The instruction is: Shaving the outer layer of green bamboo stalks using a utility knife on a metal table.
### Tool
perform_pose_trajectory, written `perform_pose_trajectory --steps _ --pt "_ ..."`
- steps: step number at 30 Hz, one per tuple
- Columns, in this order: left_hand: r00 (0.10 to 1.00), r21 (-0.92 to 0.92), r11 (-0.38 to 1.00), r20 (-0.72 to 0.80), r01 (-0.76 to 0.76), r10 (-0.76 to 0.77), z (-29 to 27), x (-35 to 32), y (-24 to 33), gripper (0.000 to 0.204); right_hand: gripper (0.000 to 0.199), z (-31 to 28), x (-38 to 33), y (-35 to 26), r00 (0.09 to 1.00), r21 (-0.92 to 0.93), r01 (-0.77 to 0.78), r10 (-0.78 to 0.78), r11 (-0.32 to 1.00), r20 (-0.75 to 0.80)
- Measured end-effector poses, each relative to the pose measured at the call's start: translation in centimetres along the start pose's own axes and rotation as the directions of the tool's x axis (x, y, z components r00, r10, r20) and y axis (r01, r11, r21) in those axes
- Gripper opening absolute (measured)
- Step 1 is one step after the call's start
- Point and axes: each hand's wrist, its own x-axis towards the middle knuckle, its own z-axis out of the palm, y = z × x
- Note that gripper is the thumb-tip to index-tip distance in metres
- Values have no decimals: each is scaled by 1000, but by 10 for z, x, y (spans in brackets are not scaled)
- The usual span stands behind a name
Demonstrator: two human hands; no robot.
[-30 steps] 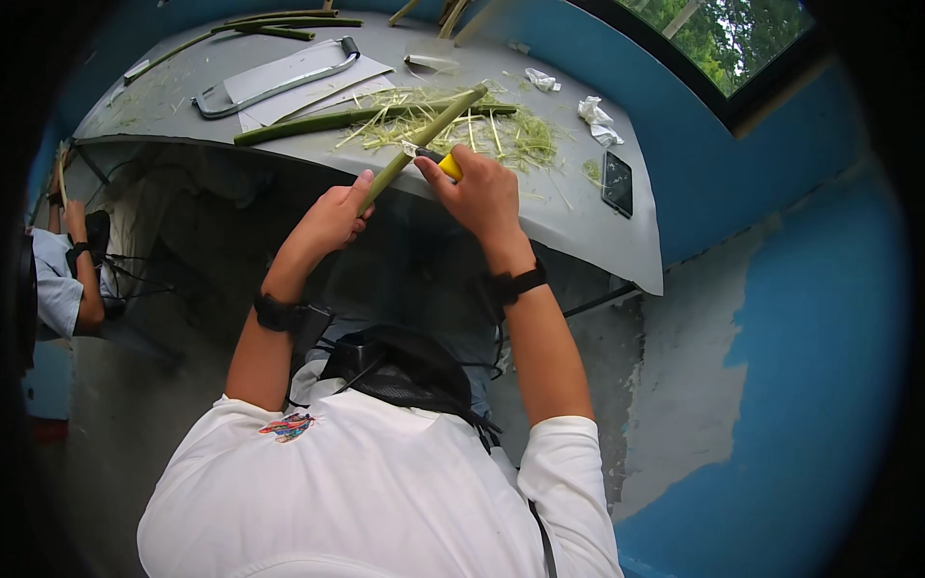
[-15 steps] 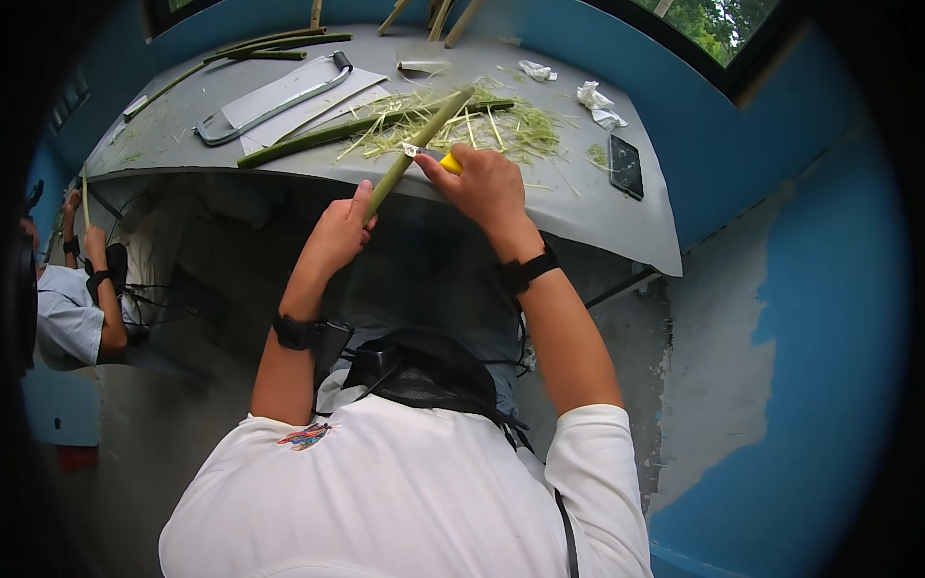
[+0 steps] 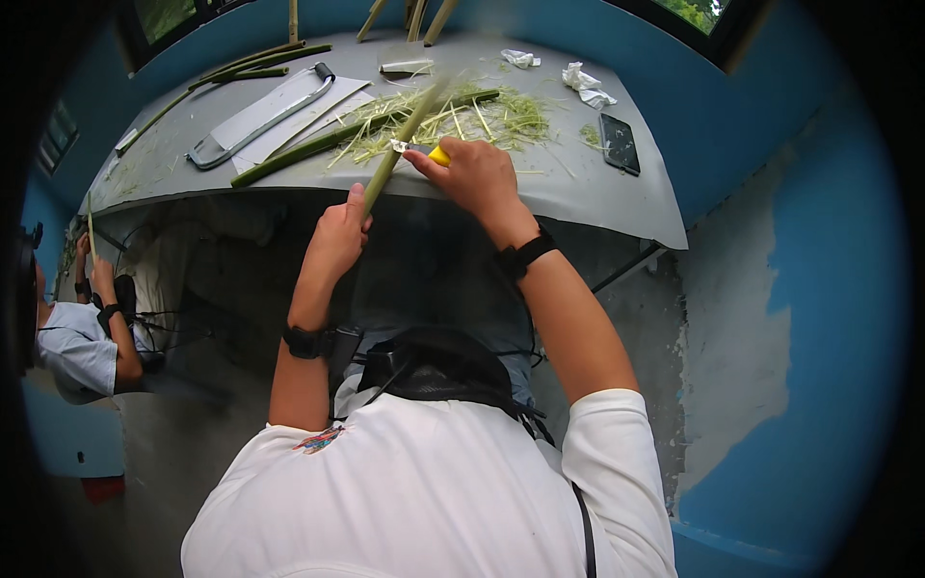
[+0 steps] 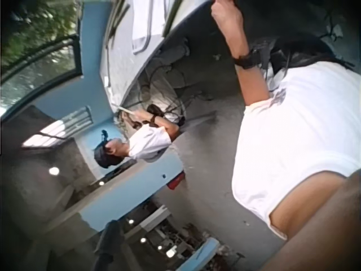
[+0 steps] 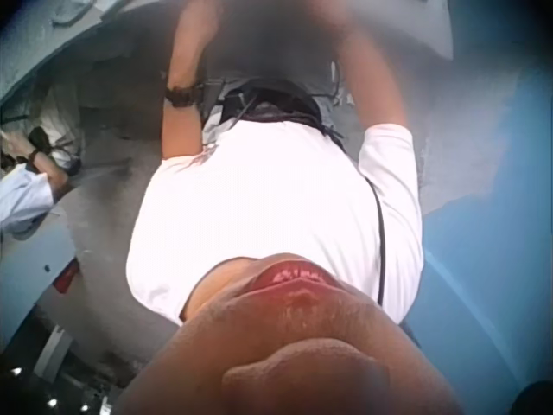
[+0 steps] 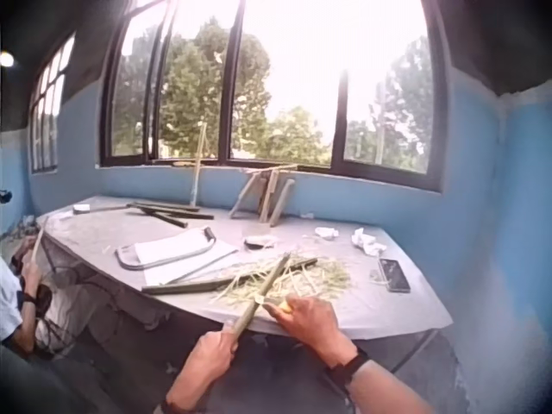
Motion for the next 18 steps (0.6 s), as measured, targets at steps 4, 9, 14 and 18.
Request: perform_pose_trajectory --steps 4,9,14,18 --pt "992 -112 987 70 112 -105 -3 -8 -10 83 74 3 3 2 999 -6 -40 40 999 9" --pt "971 -96 972 131 215 -202 -14 -30 -28 87 76 6 6 6 996 -39 -84 85 996 22" --pt "931 -204 918 206 341 -301 -33 -60 -38 83 75 9 4 5 995 -28 -98 97 995 -10" --pt "939 -221 923 213 314 -269 -39 -56 -36 82 73 10 5 3 999 7 -54 54 999 -3"
